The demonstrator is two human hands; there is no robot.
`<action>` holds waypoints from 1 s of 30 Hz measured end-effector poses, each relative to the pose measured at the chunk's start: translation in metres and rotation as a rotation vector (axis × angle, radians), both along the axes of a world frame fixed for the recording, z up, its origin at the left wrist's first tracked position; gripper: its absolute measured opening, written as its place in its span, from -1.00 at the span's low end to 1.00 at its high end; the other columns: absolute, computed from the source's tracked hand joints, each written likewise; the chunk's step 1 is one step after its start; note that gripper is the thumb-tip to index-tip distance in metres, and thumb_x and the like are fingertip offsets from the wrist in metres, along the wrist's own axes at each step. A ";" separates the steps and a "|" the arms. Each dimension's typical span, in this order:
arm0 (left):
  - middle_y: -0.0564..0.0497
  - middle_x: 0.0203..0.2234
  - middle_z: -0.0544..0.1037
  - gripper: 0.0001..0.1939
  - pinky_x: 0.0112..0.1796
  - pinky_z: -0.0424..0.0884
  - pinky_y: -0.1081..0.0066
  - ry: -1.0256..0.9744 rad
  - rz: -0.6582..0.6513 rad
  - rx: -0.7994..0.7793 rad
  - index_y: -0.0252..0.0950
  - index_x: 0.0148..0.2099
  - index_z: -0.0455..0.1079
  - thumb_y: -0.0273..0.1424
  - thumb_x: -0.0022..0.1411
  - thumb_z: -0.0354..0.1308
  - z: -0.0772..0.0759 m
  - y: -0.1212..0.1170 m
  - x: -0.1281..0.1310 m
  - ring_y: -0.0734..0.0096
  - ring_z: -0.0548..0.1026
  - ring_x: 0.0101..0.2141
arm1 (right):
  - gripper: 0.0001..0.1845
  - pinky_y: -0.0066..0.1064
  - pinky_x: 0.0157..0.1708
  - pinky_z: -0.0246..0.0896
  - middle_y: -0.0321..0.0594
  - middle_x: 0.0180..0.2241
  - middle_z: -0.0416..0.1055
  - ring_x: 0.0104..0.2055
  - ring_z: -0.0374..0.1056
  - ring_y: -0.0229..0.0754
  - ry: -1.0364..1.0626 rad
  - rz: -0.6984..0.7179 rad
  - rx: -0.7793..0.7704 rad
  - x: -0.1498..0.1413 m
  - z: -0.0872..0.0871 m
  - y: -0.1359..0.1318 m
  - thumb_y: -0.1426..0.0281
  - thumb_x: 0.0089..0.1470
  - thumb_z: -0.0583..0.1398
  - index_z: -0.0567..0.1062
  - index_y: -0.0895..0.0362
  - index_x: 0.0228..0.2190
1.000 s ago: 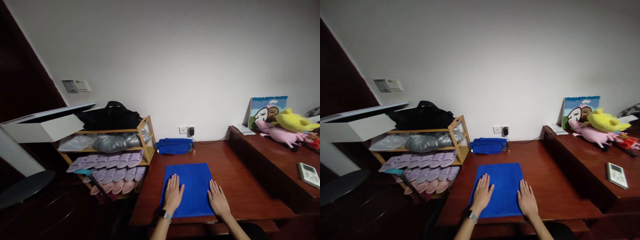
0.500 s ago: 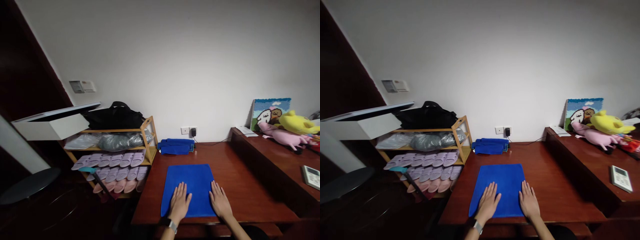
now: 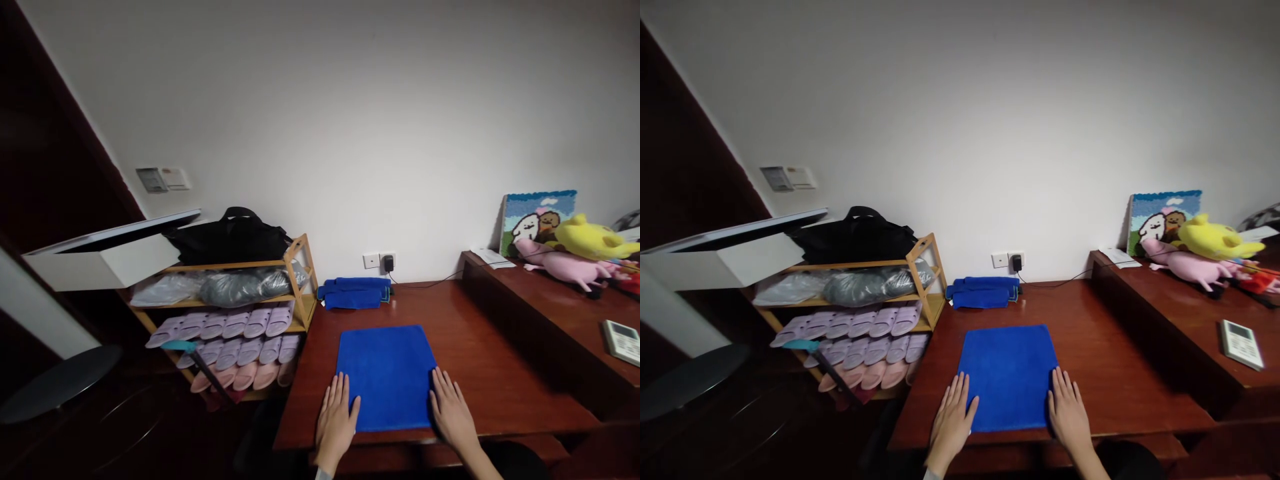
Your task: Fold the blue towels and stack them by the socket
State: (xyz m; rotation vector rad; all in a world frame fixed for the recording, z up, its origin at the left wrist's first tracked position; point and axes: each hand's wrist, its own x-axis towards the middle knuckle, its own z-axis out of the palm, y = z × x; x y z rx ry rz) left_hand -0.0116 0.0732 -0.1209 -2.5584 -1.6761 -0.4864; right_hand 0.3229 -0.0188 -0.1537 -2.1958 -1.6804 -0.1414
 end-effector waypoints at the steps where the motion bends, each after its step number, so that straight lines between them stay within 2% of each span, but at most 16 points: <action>1: -0.14 0.47 0.13 -0.31 0.36 0.22 0.01 -0.003 -0.005 0.003 -0.30 0.53 0.05 -0.04 0.54 -0.19 0.000 0.000 -0.001 0.10 0.12 0.44 | -0.29 0.05 0.42 0.00 -0.09 0.42 0.14 0.48 0.04 0.06 -0.003 -0.001 0.014 -0.001 -0.006 -0.006 0.16 0.38 -0.17 0.27 0.23 0.37; 5: -0.13 0.46 0.15 -0.33 0.36 0.23 0.01 -0.022 -0.006 0.021 -0.29 0.52 0.06 -0.07 0.54 -0.17 0.000 -0.002 -0.001 0.11 0.14 0.43 | -0.28 0.04 0.41 0.04 -0.07 0.41 0.17 0.46 0.09 0.07 -0.005 0.030 0.046 -0.003 -0.017 -0.021 0.11 0.39 -0.15 0.29 0.22 0.36; 10: -0.11 0.42 0.26 -0.39 0.33 0.30 0.05 -0.070 0.001 0.087 -0.25 0.49 0.16 -0.13 0.53 -0.12 0.006 -0.004 -0.002 0.16 0.25 0.39 | -0.29 0.03 0.41 0.05 -0.07 0.41 0.18 0.47 0.08 0.05 -0.011 0.050 0.079 -0.002 -0.015 -0.019 0.11 0.41 -0.15 0.27 0.22 0.37; 14: -0.11 0.34 0.41 -0.46 0.29 0.36 0.00 -0.110 0.021 0.216 -0.23 0.41 0.30 -0.19 0.51 -0.08 0.016 -0.011 0.004 0.11 0.36 0.33 | -0.30 -0.01 0.40 0.07 -0.08 0.41 0.18 0.45 0.12 0.03 -0.035 0.049 0.085 -0.004 -0.015 -0.018 0.12 0.42 -0.17 0.28 0.22 0.37; 16: -0.13 0.31 0.45 -0.48 0.28 0.38 -0.01 -0.135 0.019 0.265 -0.24 0.39 0.34 -0.23 0.52 -0.08 0.023 -0.020 0.024 0.08 0.38 0.32 | -0.30 -0.02 0.40 0.08 -0.08 0.40 0.19 0.44 0.13 0.03 -0.043 0.047 0.099 -0.005 -0.015 -0.018 0.12 0.42 -0.17 0.30 0.22 0.36; 18: -0.10 0.33 0.43 -0.49 0.28 0.38 0.04 -0.152 -0.049 0.251 -0.23 0.40 0.33 -0.26 0.52 -0.10 0.030 -0.033 0.057 0.11 0.37 0.33 | -0.30 -0.03 0.39 0.09 -0.06 0.39 0.20 0.44 0.14 0.04 -0.046 0.047 0.113 -0.006 -0.015 -0.018 0.12 0.43 -0.17 0.31 0.22 0.35; 22: 0.00 0.43 0.25 -0.44 0.35 0.29 0.09 -0.125 -0.278 0.081 -0.18 0.49 0.17 -0.21 0.54 -0.13 0.041 -0.056 0.138 0.19 0.22 0.40 | -0.30 -0.03 0.39 0.09 -0.02 0.38 0.24 0.43 0.16 0.05 -0.048 0.072 0.129 -0.003 -0.016 -0.019 0.12 0.42 -0.16 0.35 0.23 0.33; 24: 0.00 0.45 0.20 -0.41 0.37 0.24 0.10 -0.096 -0.355 -0.012 -0.19 0.50 0.12 -0.15 0.55 -0.16 0.040 -0.061 0.167 0.23 0.18 0.42 | -0.32 -0.03 0.38 0.10 -0.03 0.37 0.25 0.43 0.17 0.05 -0.046 0.094 0.132 -0.001 -0.018 -0.020 0.13 0.42 -0.15 0.37 0.21 0.32; 27: -0.03 0.44 0.21 -0.38 0.39 0.20 0.09 -0.080 -0.390 -0.064 -0.22 0.51 0.10 -0.10 0.56 -0.21 0.031 -0.062 0.183 0.23 0.18 0.42 | -0.34 -0.03 0.37 0.13 -0.05 0.37 0.25 0.42 0.18 0.04 -0.061 0.106 0.135 0.001 -0.020 -0.019 0.17 0.41 -0.14 0.39 0.19 0.31; 30: -0.04 0.45 0.20 -0.38 0.38 0.23 0.02 -0.074 -0.372 -0.014 -0.19 0.53 0.04 -0.10 0.55 -0.17 0.018 -0.059 0.167 0.15 0.20 0.41 | -0.35 -0.02 0.37 0.13 -0.06 0.38 0.23 0.43 0.17 0.05 -0.081 0.095 0.139 0.000 -0.020 -0.018 0.17 0.40 -0.12 0.40 0.19 0.30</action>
